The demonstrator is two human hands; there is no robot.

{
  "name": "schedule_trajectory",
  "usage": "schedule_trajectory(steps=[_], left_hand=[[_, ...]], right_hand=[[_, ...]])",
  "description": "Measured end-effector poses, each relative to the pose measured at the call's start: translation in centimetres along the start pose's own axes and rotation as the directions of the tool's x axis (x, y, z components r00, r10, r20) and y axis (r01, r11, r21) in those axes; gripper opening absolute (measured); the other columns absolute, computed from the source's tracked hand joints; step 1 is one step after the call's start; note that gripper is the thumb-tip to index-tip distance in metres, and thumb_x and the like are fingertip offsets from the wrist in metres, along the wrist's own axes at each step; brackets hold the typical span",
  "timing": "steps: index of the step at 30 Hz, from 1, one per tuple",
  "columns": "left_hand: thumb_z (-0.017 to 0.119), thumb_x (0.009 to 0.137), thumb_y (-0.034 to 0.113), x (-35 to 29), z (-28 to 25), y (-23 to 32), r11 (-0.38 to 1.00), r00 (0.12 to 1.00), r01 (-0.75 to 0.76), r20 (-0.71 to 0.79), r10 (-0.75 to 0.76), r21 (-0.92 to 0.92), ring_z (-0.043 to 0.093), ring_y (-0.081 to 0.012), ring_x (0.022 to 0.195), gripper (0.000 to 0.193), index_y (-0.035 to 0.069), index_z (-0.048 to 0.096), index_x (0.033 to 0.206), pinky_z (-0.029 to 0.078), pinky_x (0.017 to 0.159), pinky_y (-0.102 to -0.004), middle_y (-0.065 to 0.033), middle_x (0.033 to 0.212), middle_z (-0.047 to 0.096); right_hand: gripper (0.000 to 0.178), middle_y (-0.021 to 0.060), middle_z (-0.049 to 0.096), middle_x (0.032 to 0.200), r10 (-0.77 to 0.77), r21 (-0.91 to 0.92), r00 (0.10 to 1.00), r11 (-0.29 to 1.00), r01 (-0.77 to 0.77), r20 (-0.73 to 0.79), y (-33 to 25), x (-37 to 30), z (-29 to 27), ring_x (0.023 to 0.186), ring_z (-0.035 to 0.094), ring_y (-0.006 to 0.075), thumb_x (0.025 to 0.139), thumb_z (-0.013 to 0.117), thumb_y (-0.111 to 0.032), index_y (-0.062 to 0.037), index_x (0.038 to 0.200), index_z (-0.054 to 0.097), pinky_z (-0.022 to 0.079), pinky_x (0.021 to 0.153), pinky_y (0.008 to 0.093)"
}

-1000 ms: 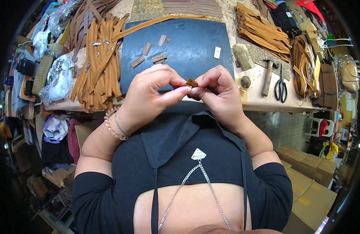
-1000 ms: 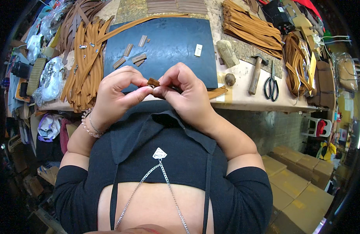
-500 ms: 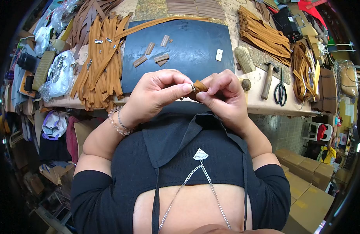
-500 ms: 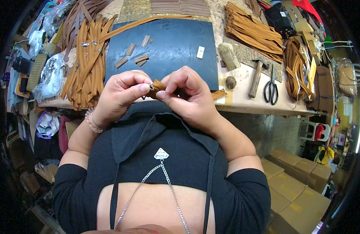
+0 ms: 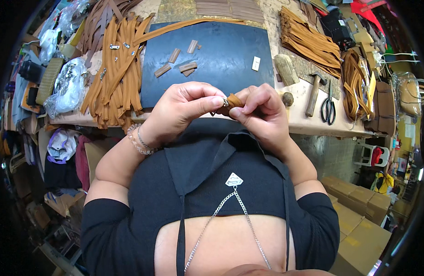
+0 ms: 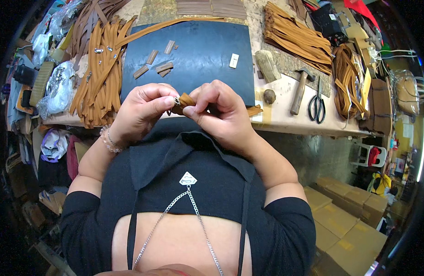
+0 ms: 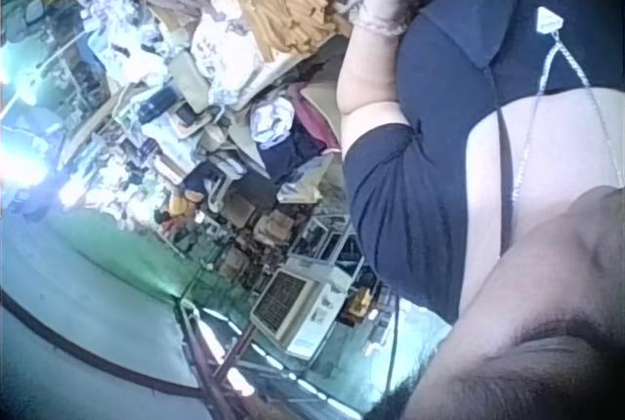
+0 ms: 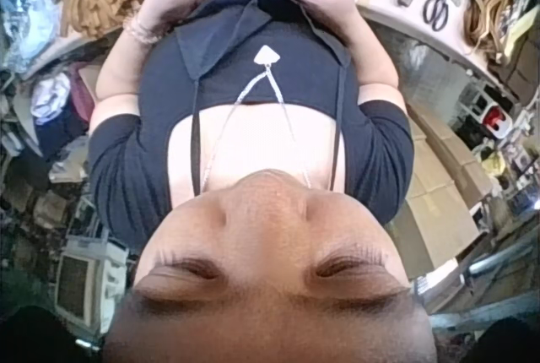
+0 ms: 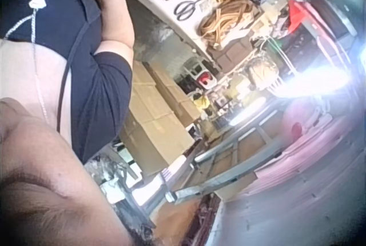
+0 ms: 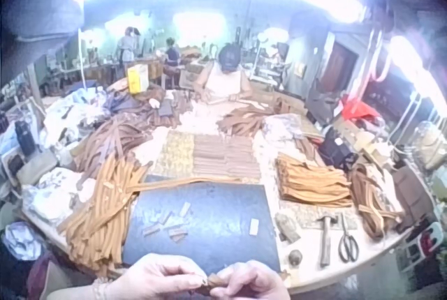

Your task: The person cuts small leather strips with scissors, threads metal sliders onto the strips, and applies glue to the end of a leather strip using a squeeze bottle.

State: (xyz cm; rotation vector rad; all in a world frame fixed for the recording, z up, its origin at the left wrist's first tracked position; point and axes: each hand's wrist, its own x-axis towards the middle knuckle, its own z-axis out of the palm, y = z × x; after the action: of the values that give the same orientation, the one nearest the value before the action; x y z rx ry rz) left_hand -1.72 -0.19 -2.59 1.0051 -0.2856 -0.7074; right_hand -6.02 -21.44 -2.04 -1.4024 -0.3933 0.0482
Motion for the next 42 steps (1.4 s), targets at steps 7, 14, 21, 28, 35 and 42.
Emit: schedule_trajectory(steps=[7, 14, 21, 28, 35, 42], left_hand=[[0.069, 0.092, 0.008, 0.2, 0.6, 0.5, 0.856, 0.971, -0.214, 0.002, 0.241, 0.471, 0.064, -0.0127, 0.086, 0.012, -0.002, 0.072, 0.097, 0.051, 0.079, -0.0263, -0.0058, 0.093, 0.07], [0.074, 0.083, 0.004, 0.3, 0.9, 1.0, 0.421, 0.831, -0.436, 0.178, 0.527, 0.795, 0.066, -0.0206, 0.078, 0.01, -0.001, 0.072, 0.091, 0.052, 0.072, -0.03, -0.0107, 0.085, 0.07], [0.076, 0.08, 0.005, -0.5, 1.0, 1.7, 0.428, 0.847, -0.419, 0.175, 0.502, 0.801, 0.066, -0.0224, 0.078, 0.011, 0.0, 0.072, 0.089, 0.052, 0.071, -0.0306, -0.0103, 0.085, 0.07], [0.076, 0.08, 0.006, -0.7, 1.4, 2.2, 0.387, 0.839, -0.421, 0.19, 0.51, 0.82, 0.065, -0.0225, 0.079, 0.01, 0.002, 0.072, 0.089, 0.052, 0.071, -0.0313, -0.0091, 0.085, 0.069], [0.077, 0.079, 0.007, -0.6, 1.3, 2.3, 0.34, 0.846, -0.402, 0.202, 0.494, 0.85, 0.065, -0.0225, 0.08, 0.011, 0.001, 0.071, 0.087, 0.052, 0.072, -0.0316, -0.009, 0.085, 0.069], [0.076, 0.08, 0.008, -0.8, 1.3, 2.4, 0.424, 0.857, -0.349, 0.102, 0.506, 0.836, 0.064, -0.0222, 0.078, 0.012, 0.0, 0.069, 0.086, 0.051, 0.07, -0.0311, -0.0099, 0.083, 0.068]], right_hand=[[0.023, 0.0043, 0.055, 0.087, 0.053, 0.082, 0.997, 0.995, -0.049, -0.047, 0.1, 0.0, 0.1, 0.084, 0.055, 0.0135, 0.087, 0.066, 0.011, -0.0065, 0.088, 0.051, 0.046, 0.081, 0.0264], [0.023, 0.0052, 0.056, 0.087, 0.025, 0.047, 0.999, 0.999, -0.023, -0.045, 0.6, -0.2, 0.6, 0.083, 0.056, 0.0134, 0.086, 0.065, 0.013, -0.0047, 0.089, 0.051, 0.049, 0.078, 0.0265], [0.024, 0.0074, 0.058, 0.089, -0.074, -0.161, 0.997, 0.984, 0.073, -0.003, 0.4, -0.3, 0.3, 0.083, 0.059, 0.0149, 0.083, 0.066, 0.016, -0.0036, 0.089, 0.052, 0.049, 0.074, 0.0266], [0.024, 0.0091, 0.059, 0.087, -0.223, -0.206, 0.975, 0.953, 0.22, 0.012, 0.0, 0.0, 0.5, 0.084, 0.06, 0.0179, 0.081, 0.064, 0.018, -0.003, 0.084, 0.053, 0.05, 0.071, 0.0278], [0.025, 0.0095, 0.059, 0.088, -0.178, -0.192, 0.984, 0.966, 0.173, -0.007, 0.3, -0.1, 0.4, 0.083, 0.061, 0.018, 0.081, 0.061, 0.02, -0.003, 0.086, 0.051, 0.054, 0.078, 0.03], [0.027, 0.0085, 0.057, 0.099, 0.053, -0.101, 0.998, 0.993, -0.056, -0.032, 0.0, 0.2, 0.4, 0.086, 0.06, 0.0135, 0.086, 0.06, 0.016, -0.0049, 0.097, 0.046, 0.053, 0.08, 0.0282]])
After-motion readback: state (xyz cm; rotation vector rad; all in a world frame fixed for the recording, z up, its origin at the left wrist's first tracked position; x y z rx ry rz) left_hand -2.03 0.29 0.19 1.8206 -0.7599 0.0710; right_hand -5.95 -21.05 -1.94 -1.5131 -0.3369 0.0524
